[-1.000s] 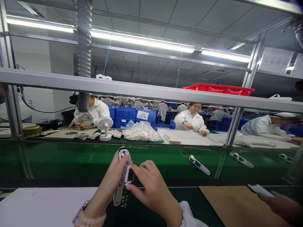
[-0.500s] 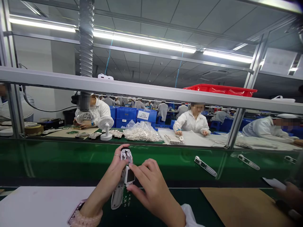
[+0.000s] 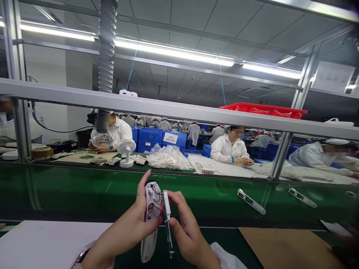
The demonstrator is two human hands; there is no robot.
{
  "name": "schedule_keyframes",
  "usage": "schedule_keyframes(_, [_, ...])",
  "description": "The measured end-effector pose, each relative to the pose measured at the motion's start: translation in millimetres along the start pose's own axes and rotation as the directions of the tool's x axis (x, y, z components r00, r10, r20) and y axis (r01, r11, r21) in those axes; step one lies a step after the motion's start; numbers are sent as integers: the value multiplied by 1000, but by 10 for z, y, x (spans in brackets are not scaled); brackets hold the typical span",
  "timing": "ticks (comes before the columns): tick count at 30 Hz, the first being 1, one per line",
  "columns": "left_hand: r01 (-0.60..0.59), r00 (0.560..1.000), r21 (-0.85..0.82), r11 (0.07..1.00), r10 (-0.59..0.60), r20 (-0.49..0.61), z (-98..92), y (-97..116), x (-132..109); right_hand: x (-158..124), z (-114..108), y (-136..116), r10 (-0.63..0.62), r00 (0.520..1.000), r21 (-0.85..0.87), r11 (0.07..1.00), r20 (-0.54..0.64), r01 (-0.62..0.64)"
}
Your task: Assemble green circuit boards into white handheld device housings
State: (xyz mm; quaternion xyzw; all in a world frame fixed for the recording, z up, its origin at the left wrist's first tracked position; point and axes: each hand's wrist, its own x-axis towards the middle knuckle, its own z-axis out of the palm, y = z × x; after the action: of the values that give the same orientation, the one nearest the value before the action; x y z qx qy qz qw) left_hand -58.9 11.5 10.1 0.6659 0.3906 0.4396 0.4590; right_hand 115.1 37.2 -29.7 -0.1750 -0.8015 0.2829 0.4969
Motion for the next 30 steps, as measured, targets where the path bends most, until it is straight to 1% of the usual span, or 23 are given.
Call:
schedule_keyframes(2, [-17,999,33,999,18,-31,28,24,11,-4,1,5,-2,1000,-11,1000,1,2])
schedule_keyframes(4, [-32,997,27,999,34,-67,50,29,30,-5,-7,-8,-15,1000,-42,999,6,15])
schedule_keyframes(7, [5,994,-1,1000,-5,-113,60,31,42,6,-29,-62,-26,999,-137,990,28,29])
schedule_keyframes(9, [36,992,19,999,-34,-124,64,35,41,18,-40,-104,-37,998,-217,975,57,48])
schedule_keyframes(12, [32,985,42,999,-24,-169,91,37,42,24,-33,-139,-50,996,-271,960,77,69])
schedule_keyframes(14, [-3,972,-1,1000,3,-235,124,32,51,19,-11,-139,-64,997,-275,959,50,76])
schedule_keyframes(17, [-77,950,-142,987,29,-312,160,6,92,14,30,-135,-104,994,-304,947,11,103])
schedule_keyframes(20, [-156,932,-272,950,50,-358,156,-42,159,22,58,-150,-132,991,-348,929,5,125])
schedule_keyframes(22, [-169,925,-295,940,48,-377,147,-72,194,34,72,-160,-140,990,-388,912,12,134])
schedule_keyframes(24, [-124,920,-263,957,12,-392,146,-85,205,47,88,-155,-162,987,-457,876,23,155])
schedule_keyframes(27, [-25,913,-187,982,-54,-405,145,-50,175,59,121,-117,-239,971,-594,777,28,209])
schedule_keyframes(30, [-17,933,-188,982,-52,-357,115,32,121,61,152,-72,-334,942,-708,656,40,263])
